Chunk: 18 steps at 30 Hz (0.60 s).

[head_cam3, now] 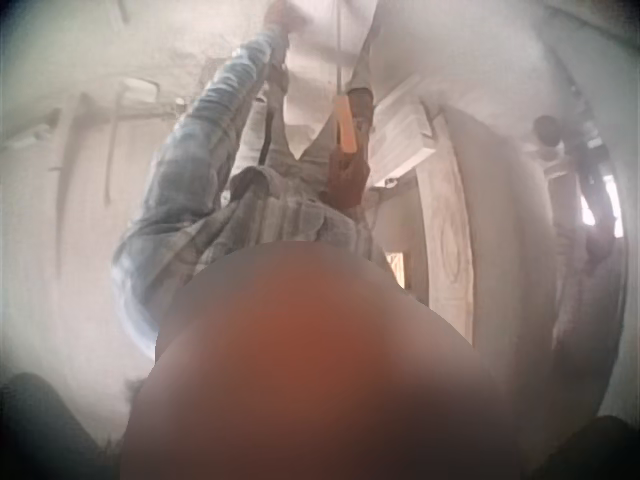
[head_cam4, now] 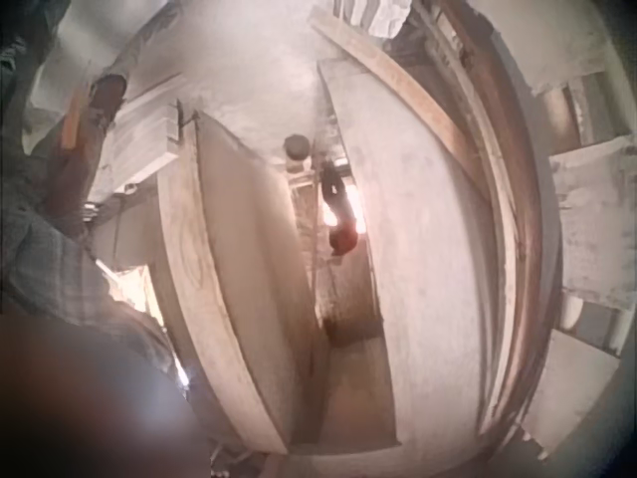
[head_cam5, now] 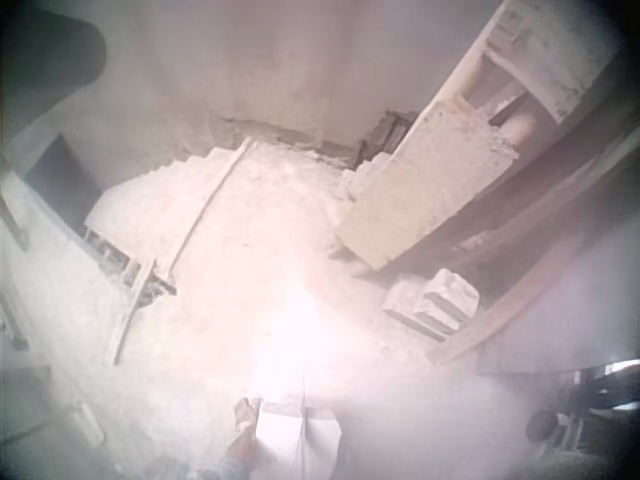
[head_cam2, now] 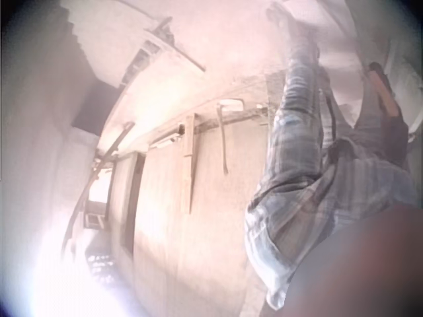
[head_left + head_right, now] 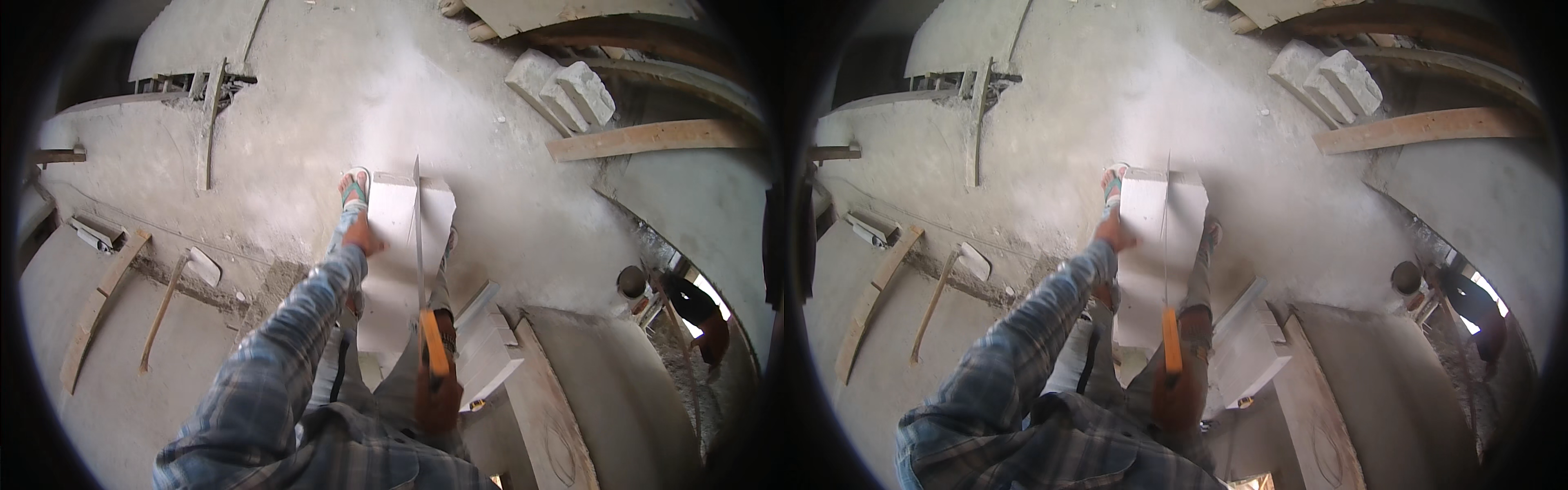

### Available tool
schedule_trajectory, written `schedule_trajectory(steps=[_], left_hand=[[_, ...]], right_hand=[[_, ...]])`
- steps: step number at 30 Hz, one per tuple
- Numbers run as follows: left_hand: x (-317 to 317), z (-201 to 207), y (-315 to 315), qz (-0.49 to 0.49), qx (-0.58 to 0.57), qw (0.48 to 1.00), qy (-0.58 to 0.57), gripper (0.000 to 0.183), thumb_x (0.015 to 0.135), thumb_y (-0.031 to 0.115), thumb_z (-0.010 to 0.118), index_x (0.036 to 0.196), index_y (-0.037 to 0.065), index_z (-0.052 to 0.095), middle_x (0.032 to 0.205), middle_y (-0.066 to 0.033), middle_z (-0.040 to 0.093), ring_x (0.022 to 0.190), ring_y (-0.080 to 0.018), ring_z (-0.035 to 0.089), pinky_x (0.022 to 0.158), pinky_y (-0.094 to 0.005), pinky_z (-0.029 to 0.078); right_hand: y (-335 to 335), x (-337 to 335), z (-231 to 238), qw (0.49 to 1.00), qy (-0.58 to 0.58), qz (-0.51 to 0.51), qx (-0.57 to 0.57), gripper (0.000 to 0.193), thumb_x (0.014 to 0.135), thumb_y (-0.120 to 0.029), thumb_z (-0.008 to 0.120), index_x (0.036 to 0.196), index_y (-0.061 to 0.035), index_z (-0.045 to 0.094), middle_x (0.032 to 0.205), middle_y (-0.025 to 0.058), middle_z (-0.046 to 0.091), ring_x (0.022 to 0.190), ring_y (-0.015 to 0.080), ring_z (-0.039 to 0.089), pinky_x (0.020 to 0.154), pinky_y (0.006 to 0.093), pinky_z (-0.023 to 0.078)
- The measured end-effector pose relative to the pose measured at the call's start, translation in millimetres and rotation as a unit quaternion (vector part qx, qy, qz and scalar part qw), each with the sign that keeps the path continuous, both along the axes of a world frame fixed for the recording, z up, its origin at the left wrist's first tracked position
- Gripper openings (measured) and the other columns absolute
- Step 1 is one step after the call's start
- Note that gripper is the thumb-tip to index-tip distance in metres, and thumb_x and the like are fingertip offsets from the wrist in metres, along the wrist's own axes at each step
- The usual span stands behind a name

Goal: The person measures a white plasterboard sheet with a tape measure, marks it, and then uses a hand saw to cut the sheet into smaller pieces. The cut pieces are stacked on the floor.

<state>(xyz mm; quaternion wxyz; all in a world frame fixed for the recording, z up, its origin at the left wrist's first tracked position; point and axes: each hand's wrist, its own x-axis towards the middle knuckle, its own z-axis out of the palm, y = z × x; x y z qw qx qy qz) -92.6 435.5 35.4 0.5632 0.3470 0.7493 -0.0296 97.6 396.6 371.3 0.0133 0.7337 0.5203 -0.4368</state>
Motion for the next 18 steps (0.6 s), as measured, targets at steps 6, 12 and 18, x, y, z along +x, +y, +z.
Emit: schedule_trajectory(steps=[6, 12, 18], left_hand=[[35.6, 0.0, -14.9, -0.02, -0.054, 0.995, 0.081, 0.114, 0.066, 0.026, 0.089, 0.15, 0.006, 0.015, 0.105, -0.0224, 0.07, 0.1, -0.042, 0.067, 0.09, -0.0462, 0.052], [37.5, 23.6, -22.6, 0.055, -0.083, 0.994, 0.051, 0.119, 0.063, 0.027, 0.091, 0.15, 0.008, 0.013, 0.131, -0.0242, 0.058, 0.117, -0.0378, 0.06, 0.097, -0.0437, 0.049], [60.4, 10.0, -12.3, 0.088, -0.11, 0.988, 0.069, 0.127, 0.058, 0.028, 0.093, 0.151, 0.009, 0.009, 0.144, -0.0202, 0.048, 0.124, -0.0362, 0.056, 0.1, -0.042, 0.048]], right_hand=[[118.0, -47.3, -144.3, 1.0, 0.01, -0.029, -0.004, 0.04, 0.093, -0.025, 0.061, 0.124, 0.0003, 0.054, 0.107, 0.0287, 0.065, 0.101, 0.0477, 0.061, 0.084, 0.0508, 0.05], [-3.8, -1.8, 30.5, 0.999, 0.018, -0.033, -0.017, 0.043, 0.092, -0.023, 0.064, 0.127, 0.0002, 0.056, 0.11, 0.0242, 0.067, 0.104, 0.0401, 0.067, 0.089, 0.0451, 0.053], [111.9, -44.4, -151.3, 0.999, 0.01, -0.03, 0.03, 0.041, 0.093, -0.028, 0.061, 0.124, -0.0001, 0.055, 0.105, 0.0269, 0.066, 0.095, 0.0431, 0.065, 0.081, 0.0463, 0.052]])
